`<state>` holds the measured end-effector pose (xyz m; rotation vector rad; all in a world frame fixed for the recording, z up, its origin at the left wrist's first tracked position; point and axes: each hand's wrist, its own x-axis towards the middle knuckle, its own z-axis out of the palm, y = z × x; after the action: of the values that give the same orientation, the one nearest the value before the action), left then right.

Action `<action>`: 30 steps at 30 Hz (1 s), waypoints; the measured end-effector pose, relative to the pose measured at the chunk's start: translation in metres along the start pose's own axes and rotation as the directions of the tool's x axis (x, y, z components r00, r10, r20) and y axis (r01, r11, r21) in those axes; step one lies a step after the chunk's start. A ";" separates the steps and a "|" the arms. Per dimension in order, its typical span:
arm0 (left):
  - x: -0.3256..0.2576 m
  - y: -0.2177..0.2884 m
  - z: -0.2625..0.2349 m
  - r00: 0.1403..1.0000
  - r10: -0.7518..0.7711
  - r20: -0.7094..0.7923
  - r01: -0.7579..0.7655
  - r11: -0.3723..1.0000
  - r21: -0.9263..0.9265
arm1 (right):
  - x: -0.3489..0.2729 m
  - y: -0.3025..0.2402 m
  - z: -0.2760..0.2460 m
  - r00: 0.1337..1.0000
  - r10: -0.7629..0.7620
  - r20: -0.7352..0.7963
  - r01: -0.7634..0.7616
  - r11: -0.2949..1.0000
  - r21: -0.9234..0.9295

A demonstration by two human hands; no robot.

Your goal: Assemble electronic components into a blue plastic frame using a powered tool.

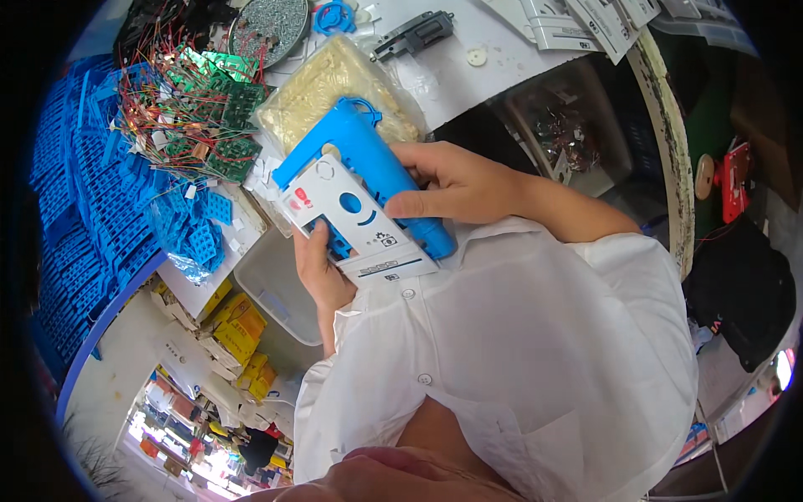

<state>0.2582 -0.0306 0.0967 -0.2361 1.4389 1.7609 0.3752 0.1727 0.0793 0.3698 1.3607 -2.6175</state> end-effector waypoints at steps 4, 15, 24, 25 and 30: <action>0.000 -0.002 0.000 0.998 0.062 -0.020 -0.061 0.996 0.064 | 0.001 -0.006 0.005 0.999 0.001 0.053 -0.002 1.000 0.021; 0.002 -0.005 -0.005 0.990 0.112 -0.082 -0.101 0.987 0.121 | 0.010 0.001 0.011 0.997 0.009 0.078 -0.004 0.997 -0.072; -0.001 -0.006 -0.004 0.975 0.192 -0.114 -0.167 0.965 0.200 | 0.014 0.011 0.009 0.985 -0.115 0.132 0.131 0.983 -0.126; 0.000 -0.007 -0.006 0.974 0.198 -0.111 -0.169 0.959 0.226 | 0.015 0.015 0.009 0.980 -0.161 0.117 0.175 0.977 -0.123; 0.005 -0.009 -0.003 0.940 0.304 -0.156 -0.226 0.896 0.382 | 0.015 0.009 0.007 0.996 -0.054 0.064 0.056 0.998 -0.029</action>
<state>0.2606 -0.0313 0.0861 -0.0319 1.9999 1.6800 0.3620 0.1608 0.0716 0.2463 1.4083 -2.6243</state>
